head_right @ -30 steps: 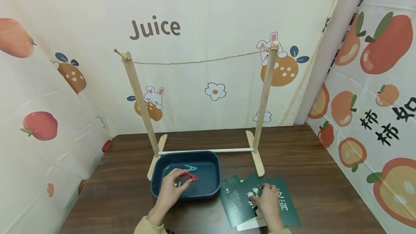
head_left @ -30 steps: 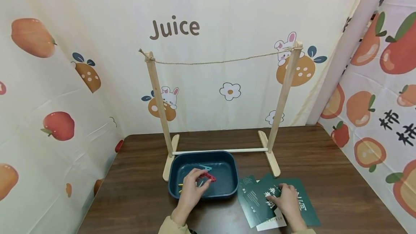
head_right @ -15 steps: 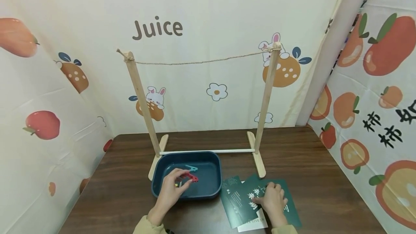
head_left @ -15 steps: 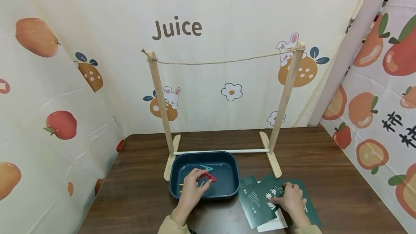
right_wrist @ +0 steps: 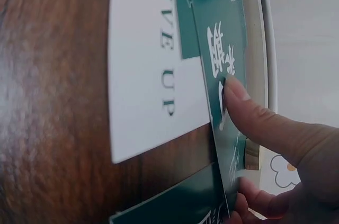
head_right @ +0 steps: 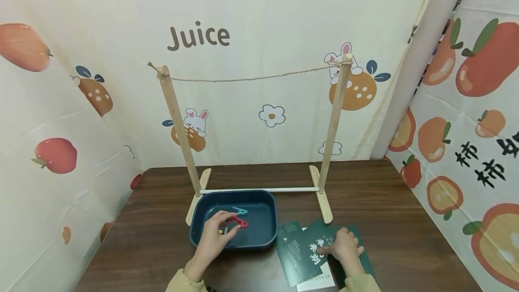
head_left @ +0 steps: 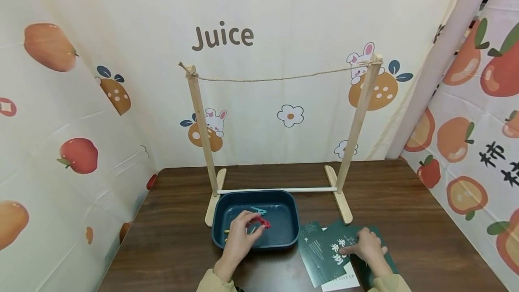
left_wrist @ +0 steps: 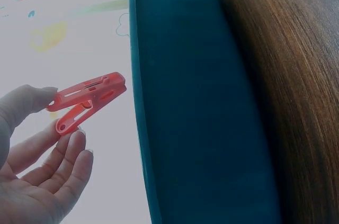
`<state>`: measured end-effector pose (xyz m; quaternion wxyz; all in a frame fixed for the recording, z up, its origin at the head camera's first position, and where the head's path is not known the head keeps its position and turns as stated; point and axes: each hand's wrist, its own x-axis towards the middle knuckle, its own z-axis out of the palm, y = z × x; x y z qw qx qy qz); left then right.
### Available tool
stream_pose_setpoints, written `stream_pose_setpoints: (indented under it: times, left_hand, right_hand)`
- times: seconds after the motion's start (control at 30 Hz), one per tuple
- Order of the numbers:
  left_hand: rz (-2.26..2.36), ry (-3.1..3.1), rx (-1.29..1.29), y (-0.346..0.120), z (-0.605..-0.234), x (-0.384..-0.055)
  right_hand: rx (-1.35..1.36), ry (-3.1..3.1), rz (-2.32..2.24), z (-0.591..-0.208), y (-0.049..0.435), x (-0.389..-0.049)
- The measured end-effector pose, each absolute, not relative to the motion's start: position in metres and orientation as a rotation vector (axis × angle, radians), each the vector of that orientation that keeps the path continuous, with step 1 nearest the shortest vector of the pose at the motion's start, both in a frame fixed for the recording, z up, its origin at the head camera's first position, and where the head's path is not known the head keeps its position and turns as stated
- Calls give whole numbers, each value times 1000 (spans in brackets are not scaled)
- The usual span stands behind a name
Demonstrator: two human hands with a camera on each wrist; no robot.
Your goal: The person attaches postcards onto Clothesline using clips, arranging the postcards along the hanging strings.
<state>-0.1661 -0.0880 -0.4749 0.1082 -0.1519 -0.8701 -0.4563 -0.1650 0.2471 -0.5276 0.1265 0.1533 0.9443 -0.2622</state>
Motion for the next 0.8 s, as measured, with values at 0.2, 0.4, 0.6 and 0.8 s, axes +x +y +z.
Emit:
stream_pose_setpoints:
  times: [0.2,0.4,0.6,0.8]
  left_hand:
    - [-1342,-2569,-444,-88,-473,-166]
    - [-1341,-2573,-439,-88,-472,-166]
    - [-1297,-2538,-468,-89,-470,-165]
    - [-1278,-2527,-487,-90,-467,-165]
  right_hand:
    - [392,2792,-796,-529,249,-161]
    - [376,2812,-866,-527,248,-155]
    - [374,2816,-938,-520,245,-151]
    - [402,2778,-983,-512,240,-151]
